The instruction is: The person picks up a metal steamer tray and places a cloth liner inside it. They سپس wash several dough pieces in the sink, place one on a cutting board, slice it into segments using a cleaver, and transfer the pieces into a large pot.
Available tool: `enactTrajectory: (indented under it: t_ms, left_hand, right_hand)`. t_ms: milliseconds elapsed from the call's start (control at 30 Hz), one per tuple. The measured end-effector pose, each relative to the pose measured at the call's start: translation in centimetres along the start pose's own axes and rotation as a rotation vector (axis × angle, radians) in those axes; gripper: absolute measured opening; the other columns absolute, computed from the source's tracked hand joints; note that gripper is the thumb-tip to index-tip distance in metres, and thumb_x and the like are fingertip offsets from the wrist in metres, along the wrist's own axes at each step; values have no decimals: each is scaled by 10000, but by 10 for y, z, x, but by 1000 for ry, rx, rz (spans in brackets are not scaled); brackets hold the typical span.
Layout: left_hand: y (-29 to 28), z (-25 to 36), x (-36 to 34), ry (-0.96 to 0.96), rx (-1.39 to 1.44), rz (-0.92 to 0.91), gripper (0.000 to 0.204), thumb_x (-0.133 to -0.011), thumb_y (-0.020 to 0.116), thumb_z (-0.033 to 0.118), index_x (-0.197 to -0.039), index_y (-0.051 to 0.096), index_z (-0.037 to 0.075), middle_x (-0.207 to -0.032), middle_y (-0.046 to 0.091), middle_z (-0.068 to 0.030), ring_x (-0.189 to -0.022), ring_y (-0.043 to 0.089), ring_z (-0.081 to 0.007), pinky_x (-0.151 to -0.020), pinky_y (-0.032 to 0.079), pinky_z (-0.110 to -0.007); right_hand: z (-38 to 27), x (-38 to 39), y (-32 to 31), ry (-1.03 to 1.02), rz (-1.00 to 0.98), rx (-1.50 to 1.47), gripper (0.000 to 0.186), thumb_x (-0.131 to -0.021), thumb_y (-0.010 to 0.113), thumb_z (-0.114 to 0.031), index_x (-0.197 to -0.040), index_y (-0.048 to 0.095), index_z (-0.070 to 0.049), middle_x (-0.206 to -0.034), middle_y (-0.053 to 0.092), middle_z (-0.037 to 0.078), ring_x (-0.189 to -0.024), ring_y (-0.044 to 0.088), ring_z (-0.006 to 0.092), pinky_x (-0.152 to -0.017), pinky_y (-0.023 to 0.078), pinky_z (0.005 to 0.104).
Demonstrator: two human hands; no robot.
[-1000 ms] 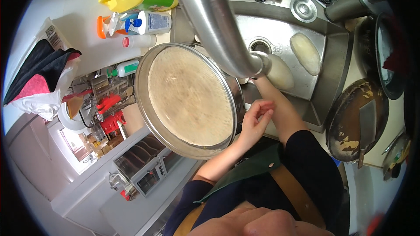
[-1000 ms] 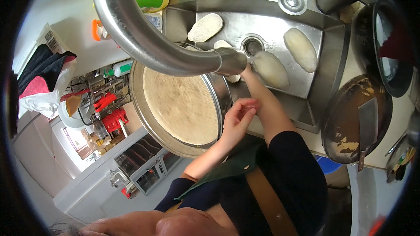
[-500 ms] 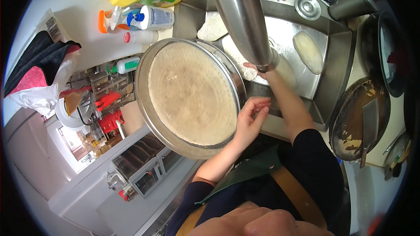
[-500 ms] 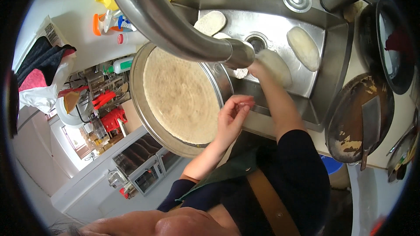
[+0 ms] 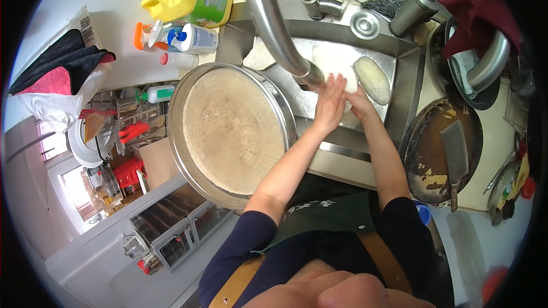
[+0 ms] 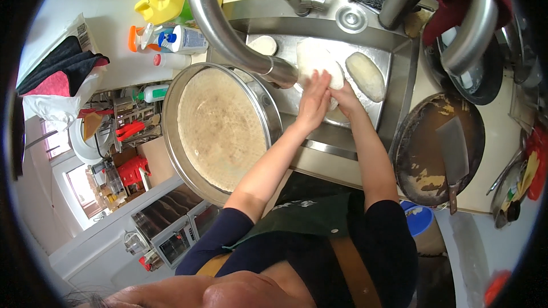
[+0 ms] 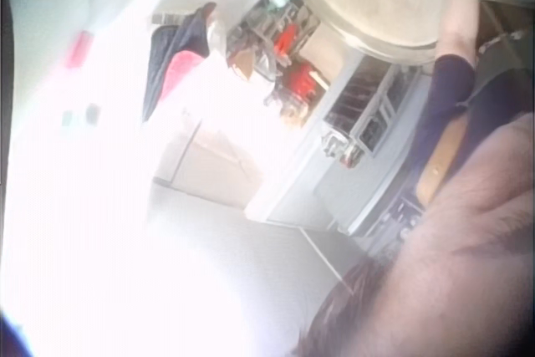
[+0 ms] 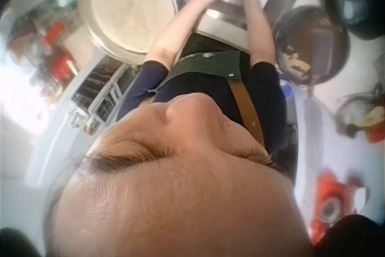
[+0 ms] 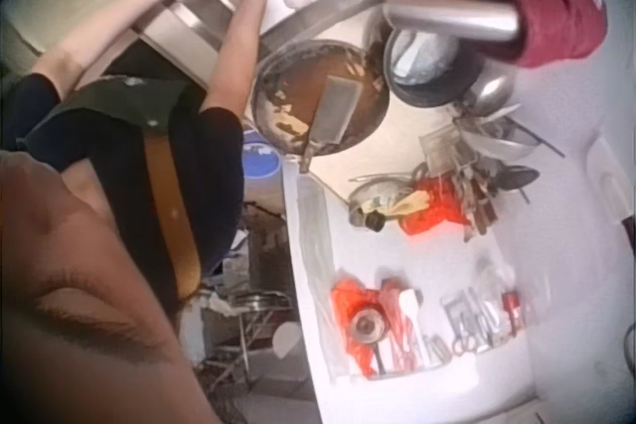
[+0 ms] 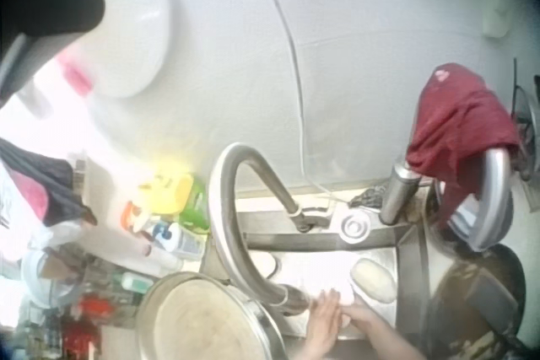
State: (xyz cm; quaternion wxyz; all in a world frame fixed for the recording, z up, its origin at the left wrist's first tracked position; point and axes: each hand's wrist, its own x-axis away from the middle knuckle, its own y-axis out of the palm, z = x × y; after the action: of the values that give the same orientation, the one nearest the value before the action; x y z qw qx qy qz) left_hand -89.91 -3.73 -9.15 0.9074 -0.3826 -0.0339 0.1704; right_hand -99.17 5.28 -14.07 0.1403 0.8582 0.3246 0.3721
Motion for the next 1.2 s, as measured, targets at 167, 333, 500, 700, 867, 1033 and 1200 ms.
enactTrajectory:
  t_ms: [167, 333, 500, 700, 867, 1033, 1200]
  left_hand:
    - [-3, 13, -19, 142, -36, -207, 476, -924, 514, 216, -1362, 447, 41, -1472, 359, -145, -1385, 275, -352, -1135, 185, -479]
    - [-22, -10, -54, 187, -410, -37, 549, -921, 502, 272, -1402, 382, 37, -1484, 282, -234, -1382, 219, -431, -1114, 171, -526]
    - [-4, -4, -42, 86, -355, 179, 586, -940, 469, 252, -1433, 291, -12, -1482, 229, -297, -1376, 174, -489, -1124, 134, -525]
    - [20, -1, -28, -462, 336, 358, 625, -969, 477, 323, -1418, 262, -55, -1431, 322, -294, -1337, 327, -386, -1078, 283, -421]
    - [-1, -15, -40, -779, 1417, 446, 513, -925, 529, 472, -1240, 458, 74, -1163, 569, -112, -1082, 554, -246, -981, 428, -391]
    - [-16, -26, -39, -533, 1835, 584, 440, -854, 593, 460, -1103, 593, 98, -1102, 630, -103, -1033, 591, -269, -914, 491, -438]
    - [-29, -14, -42, -484, 1854, 561, 503, -902, 461, 493, -1124, 580, 58, -1097, 625, -153, -1018, 591, -328, -926, 481, -472]
  right_hand:
    - [11, 11, -25, 50, 165, 23, 690, -771, 691, 7, -1382, 370, -6, -1269, 538, 105, -1140, 538, 199, -945, 458, 338]
    - [0, 38, -10, -49, -70, -44, 724, -720, 726, 29, -1366, 404, -13, -1246, 558, 101, -1132, 546, 194, -949, 458, 330]
    - [-7, 40, -5, -52, -72, 2, 742, -719, 738, -9, -1373, 385, 12, -1282, 537, 116, -1160, 527, 183, -959, 449, 327]
    - [5, 22, -2, -598, 139, 766, 777, -685, 718, -30, -1386, 387, -73, -1244, 537, 162, -1106, 563, 304, -923, 468, 372]
    - [-40, 46, 29, -756, 156, 1129, 784, -584, 673, 56, -1326, 484, -113, -1225, 490, 159, -1094, 506, 364, -935, 442, 392]
    - [-24, 43, 22, -643, 2, 729, 789, -695, 705, 19, -1401, 361, -63, -1324, 453, 146, -1181, 485, 308, -965, 438, 385]
    - [-19, 37, 11, -2, -136, -116, 657, -922, 613, -228, -1420, 280, 42, -1373, 422, 166, -1139, 539, 227, -953, 462, 323]
